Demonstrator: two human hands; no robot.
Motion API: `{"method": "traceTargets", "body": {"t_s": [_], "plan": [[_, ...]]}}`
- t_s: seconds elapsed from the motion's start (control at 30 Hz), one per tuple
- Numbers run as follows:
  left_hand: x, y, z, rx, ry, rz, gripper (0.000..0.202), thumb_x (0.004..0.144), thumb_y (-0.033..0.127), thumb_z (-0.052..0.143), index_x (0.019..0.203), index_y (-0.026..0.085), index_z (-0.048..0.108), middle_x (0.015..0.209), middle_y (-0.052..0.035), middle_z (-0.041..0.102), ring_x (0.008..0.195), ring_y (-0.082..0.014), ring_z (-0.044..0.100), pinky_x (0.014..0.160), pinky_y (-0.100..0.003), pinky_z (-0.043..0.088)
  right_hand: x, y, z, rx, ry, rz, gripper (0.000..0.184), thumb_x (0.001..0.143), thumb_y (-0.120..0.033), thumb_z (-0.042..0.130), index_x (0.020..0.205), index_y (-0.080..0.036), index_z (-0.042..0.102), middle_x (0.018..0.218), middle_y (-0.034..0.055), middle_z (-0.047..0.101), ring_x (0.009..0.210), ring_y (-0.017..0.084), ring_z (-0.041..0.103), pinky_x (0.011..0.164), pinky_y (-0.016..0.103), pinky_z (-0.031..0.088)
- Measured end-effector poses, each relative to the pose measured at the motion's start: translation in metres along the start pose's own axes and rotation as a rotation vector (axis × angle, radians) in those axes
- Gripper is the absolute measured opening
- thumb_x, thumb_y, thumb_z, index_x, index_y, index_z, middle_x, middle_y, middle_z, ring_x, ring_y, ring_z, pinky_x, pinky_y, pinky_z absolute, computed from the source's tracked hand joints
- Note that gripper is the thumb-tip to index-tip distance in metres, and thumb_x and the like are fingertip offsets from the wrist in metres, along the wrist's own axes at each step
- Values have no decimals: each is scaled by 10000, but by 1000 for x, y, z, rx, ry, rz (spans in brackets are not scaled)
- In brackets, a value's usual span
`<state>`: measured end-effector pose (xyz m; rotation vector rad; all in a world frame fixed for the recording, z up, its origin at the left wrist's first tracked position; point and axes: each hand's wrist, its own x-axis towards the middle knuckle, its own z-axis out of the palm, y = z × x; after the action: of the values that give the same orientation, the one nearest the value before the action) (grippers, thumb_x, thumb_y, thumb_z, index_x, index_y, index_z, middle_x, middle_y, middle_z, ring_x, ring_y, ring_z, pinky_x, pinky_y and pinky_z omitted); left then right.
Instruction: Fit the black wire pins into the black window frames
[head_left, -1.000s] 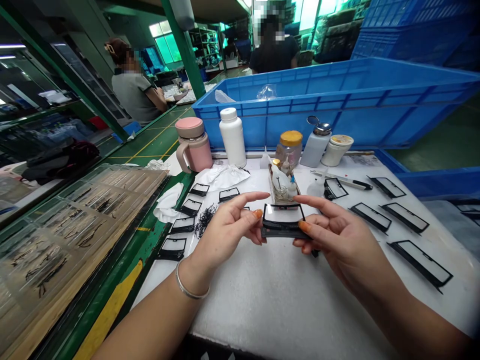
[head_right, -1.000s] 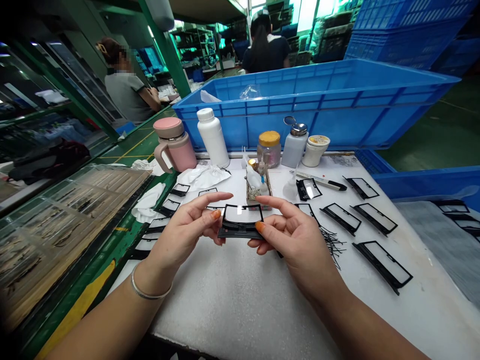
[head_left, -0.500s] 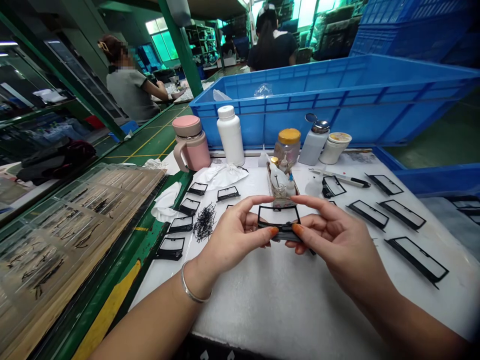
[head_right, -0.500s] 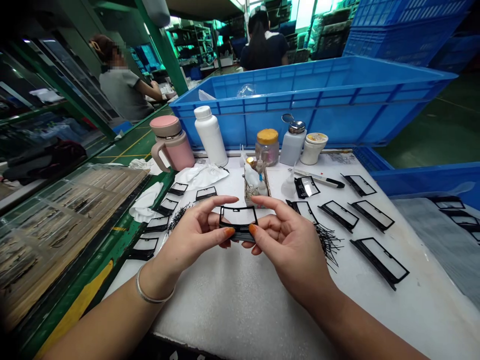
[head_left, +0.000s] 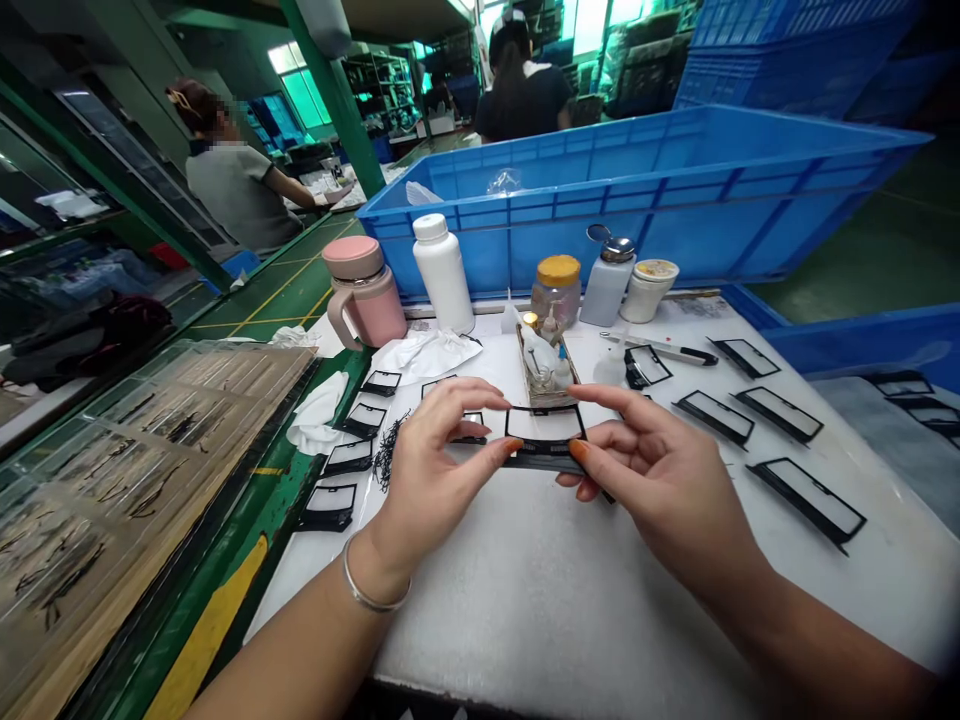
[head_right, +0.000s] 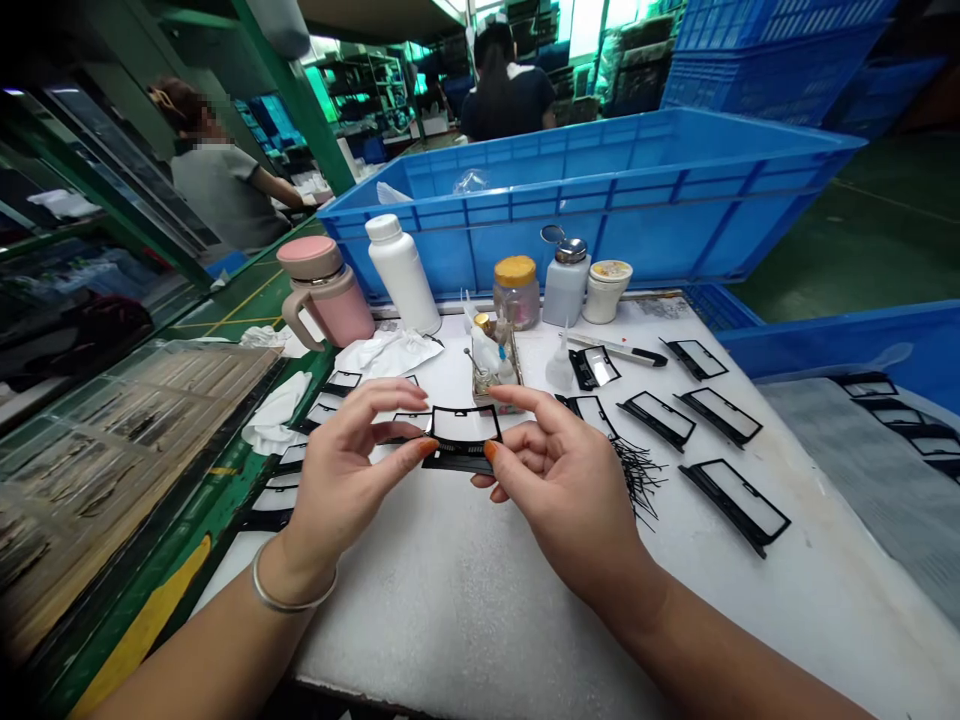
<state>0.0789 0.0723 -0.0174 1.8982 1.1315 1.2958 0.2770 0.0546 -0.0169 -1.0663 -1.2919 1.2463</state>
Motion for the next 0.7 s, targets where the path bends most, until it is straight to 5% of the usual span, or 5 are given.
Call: {"method": "traceTargets", "body": {"t_s": [0.13, 0.27, 0.7], "plan": [[-1, 5, -2, 363, 41, 321, 106, 817, 120, 704, 865, 214, 714, 919, -39, 599, 906, -166, 530, 816, -325, 444, 1, 1, 0, 15, -8, 41, 380, 862, -214, 669, 1230, -187, 576, 712, 11, 662, 644, 194, 690, 536, 206, 556], [-1, 6, 1, 476, -5, 470, 138, 833, 88, 668, 870, 215, 709, 824, -31, 596, 814, -156, 492, 756, -321, 415, 0, 3, 3, 2, -17, 44, 372, 855, -218, 665, 1216, -187, 580, 698, 1, 654, 621, 190, 684, 564, 230, 576], [-5, 5, 6, 637, -58, 486, 112, 870, 103, 593, 876, 198, 652, 859, -44, 575, 811, -158, 488, 716, -290, 394, 0, 2, 5, -22, -32, 39, 364, 858, -230, 651, 1208, -168, 573, 710, 9, 647, 628, 198, 679, 597, 274, 585]]}}
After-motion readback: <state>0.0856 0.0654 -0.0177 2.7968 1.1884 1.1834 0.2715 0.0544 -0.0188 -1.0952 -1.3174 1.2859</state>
